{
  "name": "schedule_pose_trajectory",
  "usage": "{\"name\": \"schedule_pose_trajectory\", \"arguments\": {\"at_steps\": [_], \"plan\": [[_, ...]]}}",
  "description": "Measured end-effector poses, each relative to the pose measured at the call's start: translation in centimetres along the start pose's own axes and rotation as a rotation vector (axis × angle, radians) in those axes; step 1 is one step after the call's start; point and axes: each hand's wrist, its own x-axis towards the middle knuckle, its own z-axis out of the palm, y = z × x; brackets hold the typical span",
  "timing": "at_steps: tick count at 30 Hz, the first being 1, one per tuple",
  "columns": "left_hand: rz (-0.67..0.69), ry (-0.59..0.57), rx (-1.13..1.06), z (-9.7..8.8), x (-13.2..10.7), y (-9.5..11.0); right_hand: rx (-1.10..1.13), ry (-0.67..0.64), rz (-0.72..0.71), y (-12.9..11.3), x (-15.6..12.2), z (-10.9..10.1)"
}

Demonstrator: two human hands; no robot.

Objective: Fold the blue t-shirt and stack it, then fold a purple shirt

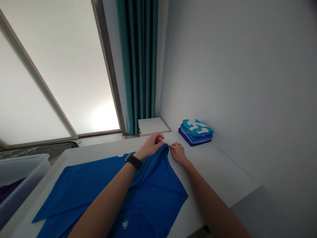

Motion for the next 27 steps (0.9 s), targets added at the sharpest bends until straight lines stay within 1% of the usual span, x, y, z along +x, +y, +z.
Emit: {"name": "schedule_pose_trajectory", "arguments": {"at_steps": [3,6,7,9,12,15,21,25,27], "plan": [[0.036,-0.078,0.000,1.0,-0.3,0.4,0.092,-0.075,0.097,-0.2,1.4,-1.0],[0.057,-0.145,0.018,1.3,-0.5,0.8,0.168,-0.180,0.109,-0.4,2.8,-2.2],[0.051,-0.133,0.025,1.1,-0.5,0.8,0.196,-0.221,0.110,-0.5,3.2,-2.6],[0.025,-0.062,0.021,0.6,-0.3,0.5,0.239,-0.287,0.112,-0.8,3.8,-3.0],[-0.006,0.035,-0.028,-0.4,-0.1,-0.4,0.265,-0.329,0.109,-1.1,4.3,-3.0],[-0.011,0.039,-0.038,-0.8,0.0,-1.0,0.250,-0.301,0.099,-1.3,4.6,-2.3],[-0.043,0.019,0.052,-0.8,-0.3,-0.7,0.118,-0.156,0.112,-0.8,5.1,-0.6],[-0.029,0.011,0.115,-1.0,-0.4,0.1,0.013,-0.047,0.112,-0.9,4.1,0.2],[-0.004,0.007,0.173,-1.2,-0.6,0.8,-0.027,0.007,0.083,-1.0,3.2,0.5]]}}
